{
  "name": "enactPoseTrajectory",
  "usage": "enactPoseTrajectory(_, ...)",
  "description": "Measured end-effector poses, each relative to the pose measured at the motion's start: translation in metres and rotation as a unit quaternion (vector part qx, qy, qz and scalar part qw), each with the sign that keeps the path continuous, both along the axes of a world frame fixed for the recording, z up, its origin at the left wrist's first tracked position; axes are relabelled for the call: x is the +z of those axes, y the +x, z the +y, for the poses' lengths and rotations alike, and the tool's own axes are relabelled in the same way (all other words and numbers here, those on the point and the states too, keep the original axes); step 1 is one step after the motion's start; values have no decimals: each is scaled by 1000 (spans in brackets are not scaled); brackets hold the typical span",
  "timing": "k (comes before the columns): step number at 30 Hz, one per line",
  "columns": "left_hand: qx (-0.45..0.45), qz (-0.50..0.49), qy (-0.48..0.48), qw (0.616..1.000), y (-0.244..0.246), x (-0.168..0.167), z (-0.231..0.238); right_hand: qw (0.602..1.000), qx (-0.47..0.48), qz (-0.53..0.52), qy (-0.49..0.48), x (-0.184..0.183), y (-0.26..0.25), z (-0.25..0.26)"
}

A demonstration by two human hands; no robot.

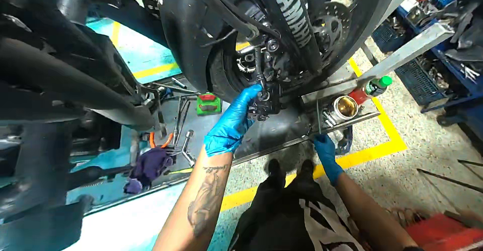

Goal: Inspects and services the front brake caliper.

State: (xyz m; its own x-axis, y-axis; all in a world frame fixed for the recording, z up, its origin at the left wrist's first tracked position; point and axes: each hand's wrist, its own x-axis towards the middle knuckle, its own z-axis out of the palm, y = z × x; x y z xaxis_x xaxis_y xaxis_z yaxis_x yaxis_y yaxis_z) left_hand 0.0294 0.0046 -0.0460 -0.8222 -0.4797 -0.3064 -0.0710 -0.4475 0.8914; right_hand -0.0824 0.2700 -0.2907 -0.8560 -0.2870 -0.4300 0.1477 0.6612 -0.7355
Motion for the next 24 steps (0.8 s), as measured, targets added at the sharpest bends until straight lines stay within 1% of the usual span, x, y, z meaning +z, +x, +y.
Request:
enactPoseTrajectory(1, 11, -15, -2, 1000, -2, 9, 6, 999, 25, 19, 16, -2, 2, -7)
enactPoseTrajectory(2, 15, -11, 3, 1000, -4, 13, 10, 997, 54, 40, 29, 7, 7, -17)
enactPoseTrajectory(3, 17, 1, 7, 1000, -4, 13, 11, 994, 94, 21, 60, 41, 11, -31)
enactPoseTrajectory(4, 23, 12, 8, 1000, -4, 12, 13, 976, 151, -100, 119, 99, 5, -50)
enactPoseTrajectory(5, 30, 21, 8, 999, -5, 11, 15, 966, 160, -143, 145, 134, 4, -66)
enactPoseTrajectory(6, 38, 30, 13, 999, -7, 9, 17, 963, 161, -152, 152, 148, 4, -73)
enactPoseTrajectory(7, 44, 42, 19, 998, -8, 8, 19, 969, 162, -129, 136, 139, 4, -68)
enactPoseTrajectory(8, 46, 53, 25, 997, -9, 6, 20, 982, 153, -64, 94, 106, 7, -53)
enactPoseTrajectory(9, 49, 58, 29, 997, -10, 4, 20, 992, 102, 66, 19, 52, 14, -35)
enactPoseTrajectory(10, 50, 62, 35, 996, -11, 2, 21, 995, 78, 65, -19, 27, 11, -20)
enactPoseTrajectory(11, 52, 66, 44, 995, -11, 0, 22, 997, 67, 21, -39, 24, 10, -5)
enactPoseTrajectory(13, 60, 73, 59, 994, -15, -2, 26, 995, 29, -55, -72, 41, 13, 17)
enactPoseTrajectory(15, 67, 86, 79, 991, -18, -2, 31, 988, 8, -99, -120, 72, 25, 35)
enactPoseTrajectory(16, 72, 93, 91, 989, -19, -1, 35, 983, 16, -113, -147, 92, 34, 45)
enactPoseTrajectory(19, 74, 104, 139, 982, -23, 2, 45, 965, 99, -108, -216, 157, 59, 67)
enactPoseTrajectory(21, 90, 113, 153, 978, -29, 8, 55, 950, 160, -90, -254, 196, 74, 73)
enactPoseTrajectory(23, 132, 110, 157, 973, -36, 16, 67, 931, 216, -91, -281, 225, 85, 72)
enactPoseTrajectory(24, 148, 109, 152, 971, -39, 18, 72, 922, 240, -97, -288, 234, 90, 70)
